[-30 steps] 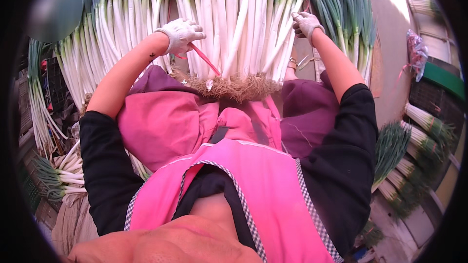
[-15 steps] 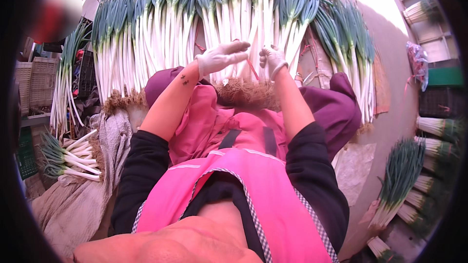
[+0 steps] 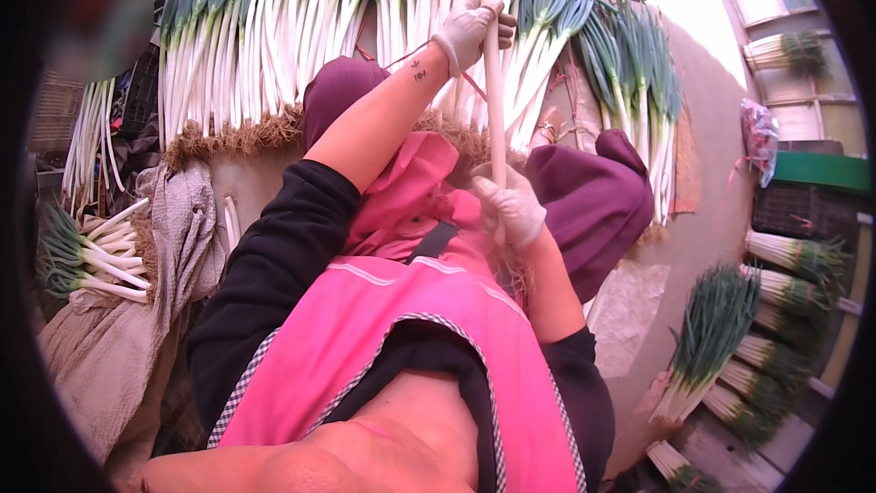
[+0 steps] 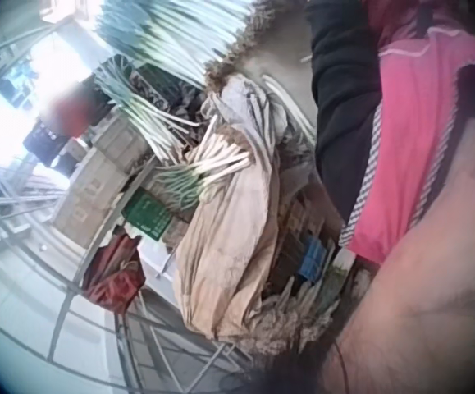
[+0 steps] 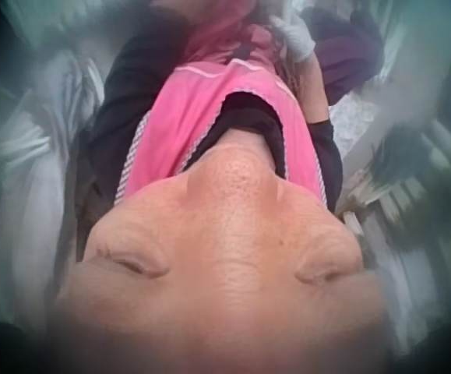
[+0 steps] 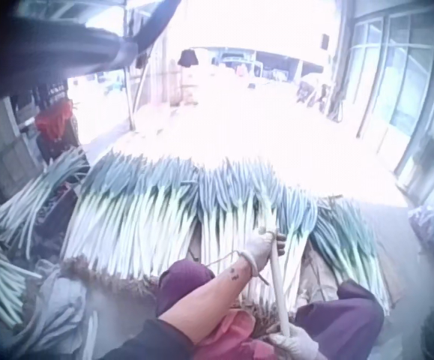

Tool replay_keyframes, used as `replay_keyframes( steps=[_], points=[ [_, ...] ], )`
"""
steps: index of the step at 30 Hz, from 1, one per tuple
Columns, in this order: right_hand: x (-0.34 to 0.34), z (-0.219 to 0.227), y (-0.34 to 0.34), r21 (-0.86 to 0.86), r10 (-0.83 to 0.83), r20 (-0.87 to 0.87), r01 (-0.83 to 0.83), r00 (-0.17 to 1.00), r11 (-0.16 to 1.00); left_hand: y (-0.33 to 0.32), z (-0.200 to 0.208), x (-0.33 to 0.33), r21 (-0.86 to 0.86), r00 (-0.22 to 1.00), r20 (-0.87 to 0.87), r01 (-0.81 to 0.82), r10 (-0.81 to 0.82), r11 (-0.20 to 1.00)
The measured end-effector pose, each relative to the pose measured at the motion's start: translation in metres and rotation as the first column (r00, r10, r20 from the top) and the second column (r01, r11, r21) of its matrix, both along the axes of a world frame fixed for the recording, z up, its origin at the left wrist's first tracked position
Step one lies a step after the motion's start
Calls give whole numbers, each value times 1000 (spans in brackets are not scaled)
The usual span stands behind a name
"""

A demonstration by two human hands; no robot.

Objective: The person sits cross-legged on the floor and repeatedly gathers bunches of green onions, aligns them, and ties them with red rubber bands. The person places the tied bundles to the side and continues the process with the remaining onions.

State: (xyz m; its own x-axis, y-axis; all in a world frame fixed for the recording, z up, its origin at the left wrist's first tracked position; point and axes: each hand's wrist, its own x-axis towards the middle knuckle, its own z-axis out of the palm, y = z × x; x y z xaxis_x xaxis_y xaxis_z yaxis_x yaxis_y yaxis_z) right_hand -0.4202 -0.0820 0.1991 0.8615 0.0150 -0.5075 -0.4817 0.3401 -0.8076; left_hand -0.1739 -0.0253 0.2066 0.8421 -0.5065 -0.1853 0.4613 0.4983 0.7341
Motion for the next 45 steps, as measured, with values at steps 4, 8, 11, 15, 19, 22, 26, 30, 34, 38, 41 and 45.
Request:
replay_keyframes(
  steps=[4,8,11,15,19,22,26,30,34,38,41,45],
  points=[
    [-26,-24,-7,-493,39,78,5,996,870,8,5,20,-33,965,168,-198,201,980],
    [-27,-28,-2,-635,91,167,36,982,771,35,-8,53,36,892,250,-397,376,917],
    [-23,-21,-3,-492,78,138,0,987,871,41,10,48,-56,875,136,-461,464,886],
    [1,-16,11,-840,210,256,109,944,532,56,-2,57,19,768,271,-607,580,794],
    [50,-16,3,-682,228,272,20,935,731,63,5,52,18,808,177,-574,562,819],
    [62,7,-17,92,306,159,-322,939,942,107,31,64,-430,931,-107,-360,349,828],
    [87,10,-16,-238,358,112,-325,927,915,113,17,87,-404,918,30,-350,395,845],
    [106,-5,18,-758,315,346,65,884,649,117,9,89,-244,829,84,-521,553,818],
    [96,-16,31,-801,441,571,587,693,115,118,9,80,-186,802,50,-579,596,794],
    [99,-45,23,-682,147,645,477,750,555,107,11,71,-196,787,34,-599,616,776],
    [103,-10,31,-919,283,293,188,913,346,106,15,60,-139,797,90,-584,597,800],
    [112,-23,28,-890,314,286,129,906,437,113,18,59,-290,908,-21,-407,419,866]
  ],
)
